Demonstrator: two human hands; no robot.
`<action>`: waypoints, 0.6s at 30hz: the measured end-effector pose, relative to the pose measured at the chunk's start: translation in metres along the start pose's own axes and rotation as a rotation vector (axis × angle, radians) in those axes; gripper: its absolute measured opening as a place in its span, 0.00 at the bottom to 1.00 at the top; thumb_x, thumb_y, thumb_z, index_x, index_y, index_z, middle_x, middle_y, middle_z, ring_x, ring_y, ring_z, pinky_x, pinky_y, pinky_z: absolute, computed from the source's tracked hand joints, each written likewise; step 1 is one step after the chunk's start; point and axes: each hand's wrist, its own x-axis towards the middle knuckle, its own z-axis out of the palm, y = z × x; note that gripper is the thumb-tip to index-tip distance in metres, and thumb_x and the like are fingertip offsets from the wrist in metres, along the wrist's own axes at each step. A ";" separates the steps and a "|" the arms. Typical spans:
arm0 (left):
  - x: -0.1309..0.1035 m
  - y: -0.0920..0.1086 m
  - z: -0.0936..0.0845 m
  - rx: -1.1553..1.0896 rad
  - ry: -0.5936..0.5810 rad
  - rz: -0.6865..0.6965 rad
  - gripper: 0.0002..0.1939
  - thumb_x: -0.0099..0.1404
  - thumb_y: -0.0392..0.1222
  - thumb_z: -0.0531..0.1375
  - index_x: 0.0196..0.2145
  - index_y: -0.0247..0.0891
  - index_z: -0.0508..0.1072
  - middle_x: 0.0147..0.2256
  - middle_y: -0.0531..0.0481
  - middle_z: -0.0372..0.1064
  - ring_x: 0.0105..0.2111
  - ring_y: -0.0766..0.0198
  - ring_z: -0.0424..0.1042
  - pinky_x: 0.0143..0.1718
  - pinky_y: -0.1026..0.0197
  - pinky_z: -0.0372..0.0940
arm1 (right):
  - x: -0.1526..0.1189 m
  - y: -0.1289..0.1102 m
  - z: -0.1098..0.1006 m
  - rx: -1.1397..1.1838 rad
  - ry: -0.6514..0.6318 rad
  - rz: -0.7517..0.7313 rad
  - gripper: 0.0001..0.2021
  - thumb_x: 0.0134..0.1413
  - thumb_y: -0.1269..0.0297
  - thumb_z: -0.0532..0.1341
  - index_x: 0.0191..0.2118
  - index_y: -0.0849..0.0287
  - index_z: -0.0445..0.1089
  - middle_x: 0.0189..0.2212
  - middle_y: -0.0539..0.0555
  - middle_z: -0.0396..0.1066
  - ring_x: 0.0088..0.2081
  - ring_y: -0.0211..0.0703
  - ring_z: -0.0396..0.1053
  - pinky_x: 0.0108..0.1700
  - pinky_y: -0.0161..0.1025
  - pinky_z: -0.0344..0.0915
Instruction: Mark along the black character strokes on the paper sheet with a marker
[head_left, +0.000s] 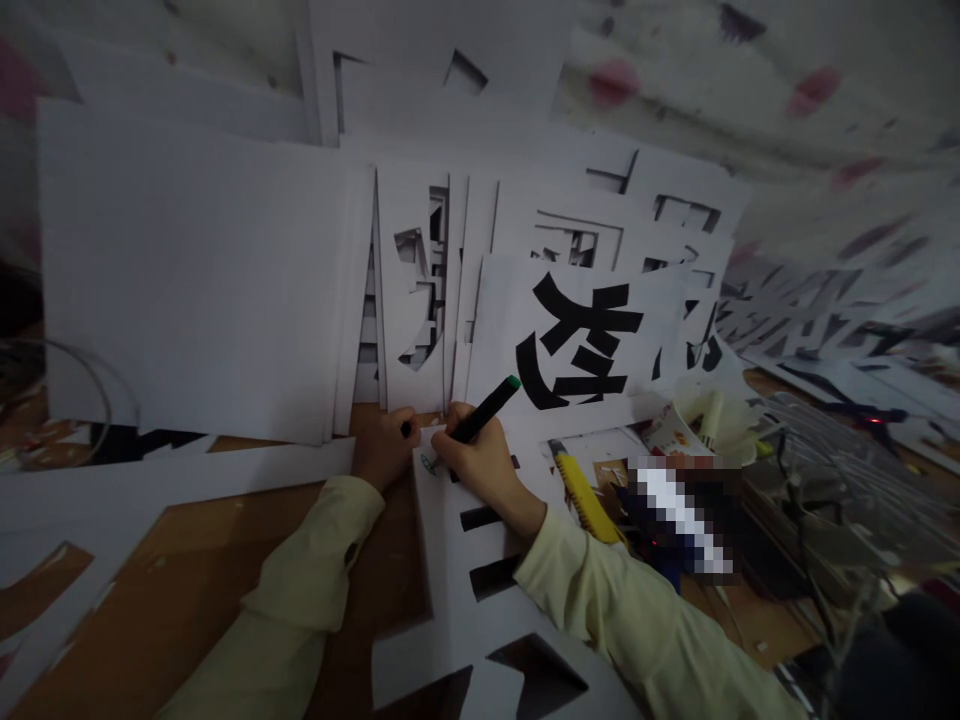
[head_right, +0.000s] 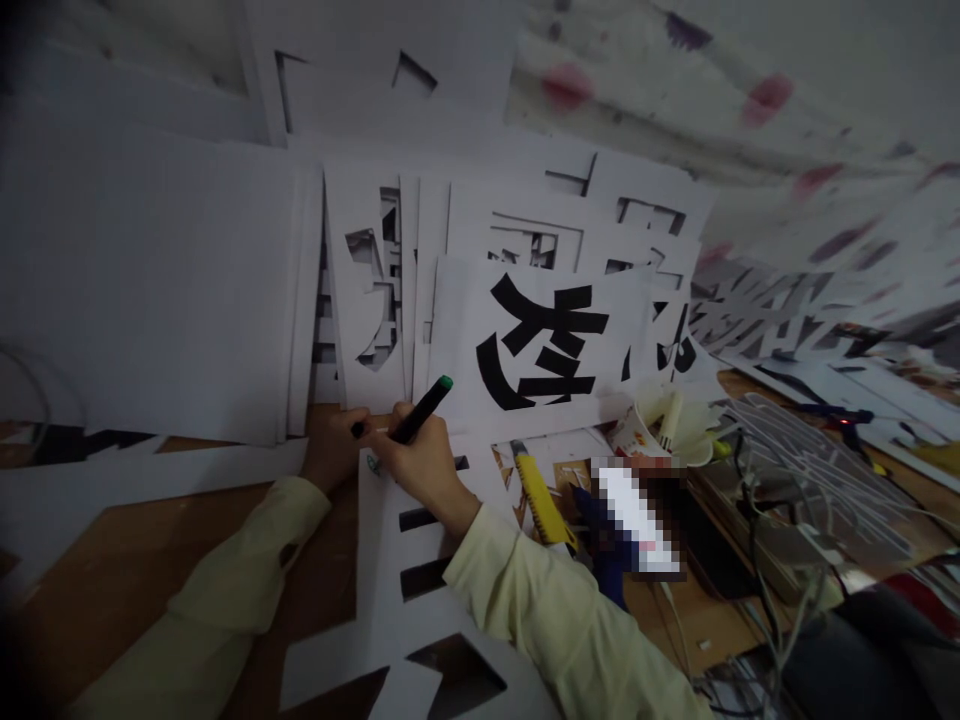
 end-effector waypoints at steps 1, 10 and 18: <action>0.000 0.000 0.000 0.001 -0.001 -0.002 0.11 0.53 0.36 0.55 0.17 0.39 0.56 0.18 0.57 0.54 0.22 0.66 0.57 0.26 0.63 0.47 | 0.000 0.000 0.000 -0.008 -0.001 -0.005 0.13 0.39 0.67 0.60 0.19 0.55 0.52 0.15 0.41 0.48 0.19 0.32 0.50 0.21 0.32 0.46; 0.000 -0.001 0.001 0.011 0.000 0.005 0.10 0.54 0.36 0.55 0.18 0.39 0.57 0.18 0.56 0.55 0.23 0.66 0.58 0.26 0.63 0.47 | 0.003 0.002 -0.002 0.071 0.061 -0.040 0.13 0.40 0.69 0.59 0.18 0.55 0.51 0.16 0.42 0.49 0.21 0.33 0.50 0.22 0.32 0.48; 0.000 -0.001 0.001 0.003 0.001 0.004 0.10 0.54 0.36 0.54 0.19 0.39 0.57 0.19 0.56 0.56 0.23 0.66 0.58 0.26 0.64 0.48 | 0.003 0.003 0.000 0.061 0.065 -0.042 0.14 0.42 0.67 0.60 0.18 0.55 0.52 0.16 0.42 0.49 0.21 0.33 0.49 0.22 0.32 0.48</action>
